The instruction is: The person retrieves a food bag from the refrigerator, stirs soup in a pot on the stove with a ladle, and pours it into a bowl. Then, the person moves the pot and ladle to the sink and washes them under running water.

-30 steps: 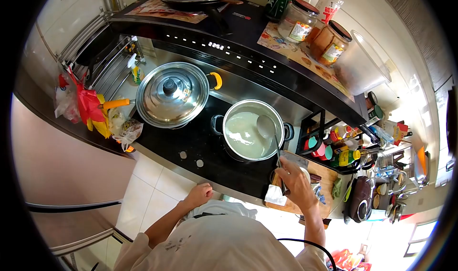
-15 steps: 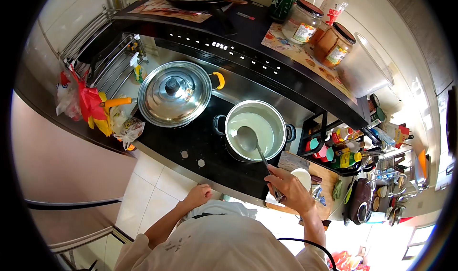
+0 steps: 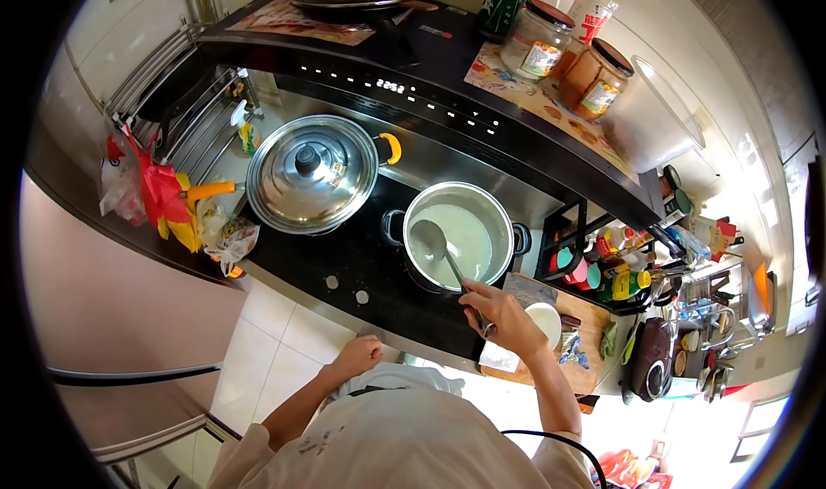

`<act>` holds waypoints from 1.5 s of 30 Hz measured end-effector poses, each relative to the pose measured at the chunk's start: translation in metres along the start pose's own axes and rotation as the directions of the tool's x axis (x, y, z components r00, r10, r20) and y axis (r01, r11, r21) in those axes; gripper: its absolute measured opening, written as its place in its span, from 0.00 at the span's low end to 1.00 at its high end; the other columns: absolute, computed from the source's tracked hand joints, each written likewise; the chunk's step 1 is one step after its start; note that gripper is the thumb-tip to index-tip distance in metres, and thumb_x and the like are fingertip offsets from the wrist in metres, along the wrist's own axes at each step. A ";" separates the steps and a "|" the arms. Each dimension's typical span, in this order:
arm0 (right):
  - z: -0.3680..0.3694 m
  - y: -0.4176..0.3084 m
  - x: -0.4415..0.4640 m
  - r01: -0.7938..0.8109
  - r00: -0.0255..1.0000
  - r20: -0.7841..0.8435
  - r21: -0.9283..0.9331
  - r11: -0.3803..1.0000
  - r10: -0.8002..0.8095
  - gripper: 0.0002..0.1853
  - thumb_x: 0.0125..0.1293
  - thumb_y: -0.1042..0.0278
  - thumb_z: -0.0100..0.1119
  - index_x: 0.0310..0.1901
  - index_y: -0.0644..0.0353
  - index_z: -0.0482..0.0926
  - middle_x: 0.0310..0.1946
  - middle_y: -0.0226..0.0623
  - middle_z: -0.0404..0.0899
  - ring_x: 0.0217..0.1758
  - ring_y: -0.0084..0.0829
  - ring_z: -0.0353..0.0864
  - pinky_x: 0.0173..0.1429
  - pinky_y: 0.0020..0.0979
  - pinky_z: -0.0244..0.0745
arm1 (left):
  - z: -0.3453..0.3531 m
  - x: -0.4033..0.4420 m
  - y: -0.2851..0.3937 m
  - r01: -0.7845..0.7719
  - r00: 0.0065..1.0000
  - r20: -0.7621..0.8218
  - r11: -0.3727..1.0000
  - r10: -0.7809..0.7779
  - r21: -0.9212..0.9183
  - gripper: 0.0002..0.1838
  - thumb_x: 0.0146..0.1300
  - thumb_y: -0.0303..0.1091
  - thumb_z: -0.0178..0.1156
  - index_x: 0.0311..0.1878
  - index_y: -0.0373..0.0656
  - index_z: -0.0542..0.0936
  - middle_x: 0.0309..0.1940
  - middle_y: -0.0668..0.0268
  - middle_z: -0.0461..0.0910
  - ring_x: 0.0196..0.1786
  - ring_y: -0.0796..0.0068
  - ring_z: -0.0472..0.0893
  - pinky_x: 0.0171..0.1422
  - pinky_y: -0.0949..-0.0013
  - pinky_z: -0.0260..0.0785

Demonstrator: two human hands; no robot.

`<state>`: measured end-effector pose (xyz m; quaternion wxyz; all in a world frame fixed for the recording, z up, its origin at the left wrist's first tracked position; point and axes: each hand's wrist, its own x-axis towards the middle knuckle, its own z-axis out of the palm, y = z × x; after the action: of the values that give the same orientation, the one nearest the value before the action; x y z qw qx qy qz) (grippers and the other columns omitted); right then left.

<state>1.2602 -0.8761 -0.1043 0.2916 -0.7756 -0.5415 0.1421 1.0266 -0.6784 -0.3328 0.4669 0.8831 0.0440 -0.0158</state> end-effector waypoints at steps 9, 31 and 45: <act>-0.006 0.013 0.011 -0.057 0.980 -0.196 -0.170 0.984 0.023 0.13 0.53 0.78 0.64 0.41 0.65 0.76 0.40 0.47 0.79 0.34 0.52 0.78 0.38 0.39 0.75 | -0.006 -0.006 0.001 0.046 0.999 0.022 0.999 -0.046 0.003 0.09 0.54 0.31 0.58 0.23 0.41 0.70 0.27 0.59 0.73 0.33 0.55 0.75 0.36 0.58 0.67; 0.001 -0.015 0.011 -0.148 0.943 -0.267 0.203 0.968 0.201 0.06 0.56 0.75 0.63 0.33 0.66 0.76 0.25 0.47 0.76 0.26 0.43 0.78 0.33 0.34 0.73 | 0.001 -0.004 -0.014 0.068 0.993 0.099 0.998 -0.068 0.003 0.09 0.53 0.33 0.59 0.23 0.41 0.71 0.27 0.58 0.74 0.35 0.54 0.75 0.38 0.56 0.66; 0.006 -0.015 0.016 -0.214 0.927 -0.250 0.264 0.941 0.281 0.05 0.55 0.77 0.63 0.32 0.67 0.76 0.26 0.42 0.79 0.28 0.36 0.80 0.35 0.30 0.73 | -0.009 -0.008 -0.005 0.102 0.989 0.110 0.995 -0.101 -0.010 0.10 0.53 0.35 0.60 0.23 0.41 0.71 0.26 0.58 0.75 0.35 0.55 0.76 0.38 0.58 0.67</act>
<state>1.2512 -0.8560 -0.0984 0.4341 -0.8111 -0.3707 0.1275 1.0183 -0.6685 -0.3315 0.4741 0.8738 0.0633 -0.0877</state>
